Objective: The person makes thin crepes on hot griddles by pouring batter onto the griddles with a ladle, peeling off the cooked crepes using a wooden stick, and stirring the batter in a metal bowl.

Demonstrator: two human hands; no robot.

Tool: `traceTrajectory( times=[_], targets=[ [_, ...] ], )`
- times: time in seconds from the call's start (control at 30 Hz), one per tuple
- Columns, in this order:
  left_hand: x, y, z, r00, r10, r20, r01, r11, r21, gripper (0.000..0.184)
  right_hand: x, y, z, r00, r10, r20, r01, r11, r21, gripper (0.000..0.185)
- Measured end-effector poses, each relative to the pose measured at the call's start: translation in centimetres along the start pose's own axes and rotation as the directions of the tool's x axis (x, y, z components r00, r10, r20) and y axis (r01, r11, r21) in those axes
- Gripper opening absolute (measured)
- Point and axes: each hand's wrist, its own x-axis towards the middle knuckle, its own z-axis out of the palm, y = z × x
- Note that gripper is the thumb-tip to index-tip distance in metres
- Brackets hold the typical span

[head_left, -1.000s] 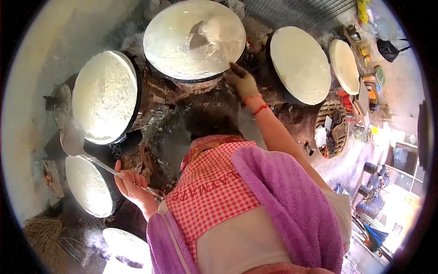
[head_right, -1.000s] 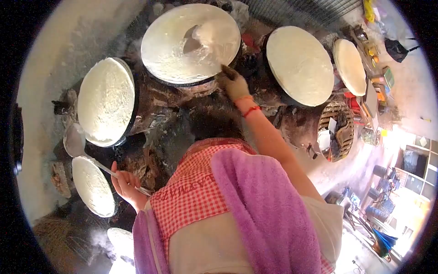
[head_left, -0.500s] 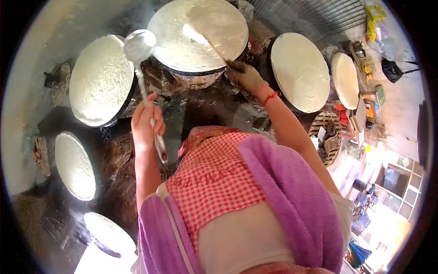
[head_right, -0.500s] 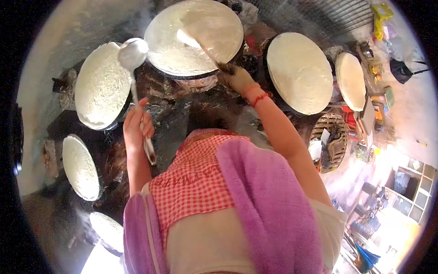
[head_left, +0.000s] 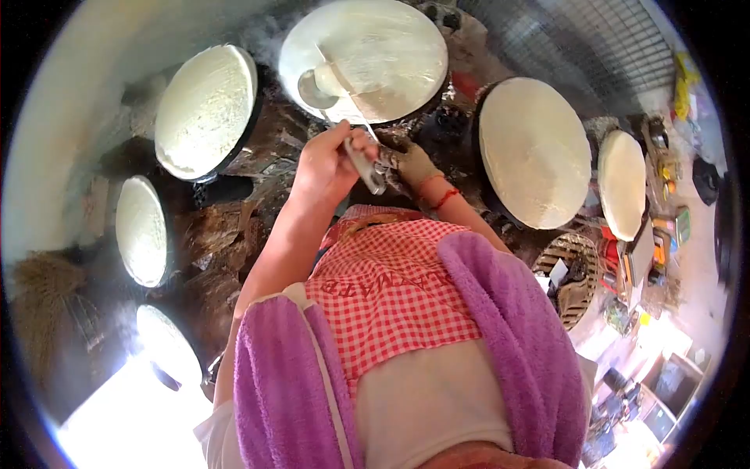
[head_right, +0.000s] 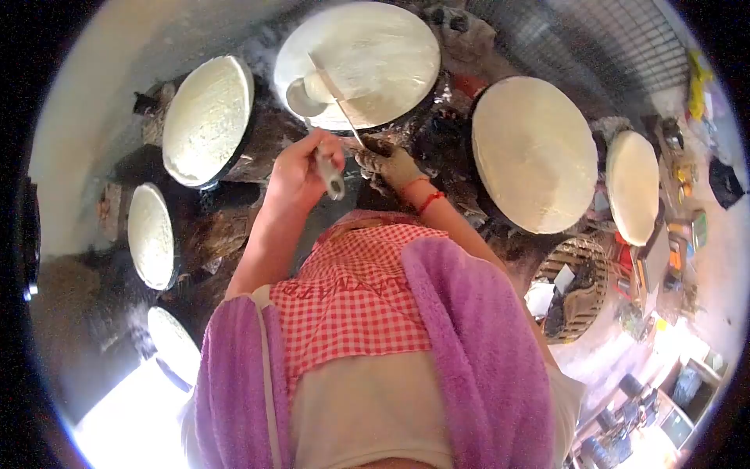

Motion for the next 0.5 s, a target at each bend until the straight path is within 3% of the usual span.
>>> traceTrajectory(
  times=[0.03,0.07,0.1,0.13,0.17,0.23,0.3,0.37,0.4,0.43,0.47,0.5],
  targets=[
    [0.1,0.2,1.1,0.996,-0.022,-0.085,0.012,0.994,-0.107,0.018,-0.5,-1.4,0.2,1.000,0.000,0.029,0.000,1.000,0.000,0.039],
    [0.9,1.0,0.1,0.992,-0.128,0.001,0.119,0.915,-0.385,0.022,-1.7,-3.1,-0.2,0.995,0.102,0.019,-0.103,0.994,0.039,0.039],
    [1.1,2.0,-1.2,0.975,-0.191,0.117,0.222,0.754,-0.619,0.028,-2.4,-4.0,-0.7,0.978,0.206,0.020,-0.207,0.976,0.074,0.038],
    [-0.1,3.2,-0.9,0.963,-0.208,0.172,0.266,0.632,-0.727,0.023,-2.9,-3.9,-1.5,0.994,0.112,-0.012,-0.111,0.993,0.041,0.041],
    [-1.3,3.7,-1.9,0.928,-0.188,0.322,0.373,0.494,-0.786,0.032,-3.1,-4.0,-3.0,0.999,0.015,-0.044,-0.014,1.000,0.006,0.045],
    [-3.7,3.5,-3.9,0.873,-0.089,0.480,0.442,0.562,-0.699,0.038,-2.2,-1.6,-7.9,0.981,0.062,-0.186,-0.006,0.958,0.285,0.047],
    [-6.0,3.0,-5.5,0.901,0.020,0.434,0.251,0.791,-0.558,0.043,-1.0,-0.7,-10.0,0.954,0.032,-0.297,0.042,0.970,0.240,0.048],
    [-7.1,3.5,-5.8,0.912,0.079,0.402,0.130,0.875,-0.467,0.043,-0.6,-2.0,-10.0,0.918,0.000,-0.396,0.068,0.985,0.158,0.049],
    [-7.5,4.3,-5.9,0.929,0.070,0.364,0.123,0.868,-0.481,0.044,-0.5,-3.6,-6.9,0.955,-0.135,-0.265,0.074,0.970,-0.230,0.048],
    [-7.9,5.2,-5.8,0.926,0.084,0.369,0.137,0.834,-0.534,0.044,-0.4,-4.2,-4.9,0.976,-0.203,-0.082,0.120,0.810,-0.574,0.048],
    [-8.4,6.1,-5.7,0.933,0.108,0.343,0.121,0.803,-0.584,0.044,0.7,-1.8,-4.9,0.978,-0.192,-0.077,0.113,0.806,-0.581,0.048],
    [-9.1,7.2,-6.2,0.932,0.118,0.343,0.097,0.830,-0.550,0.045,2.7,2.4,-5.1,0.954,-0.297,0.043,0.269,0.783,-0.561,0.043]
  ],
)
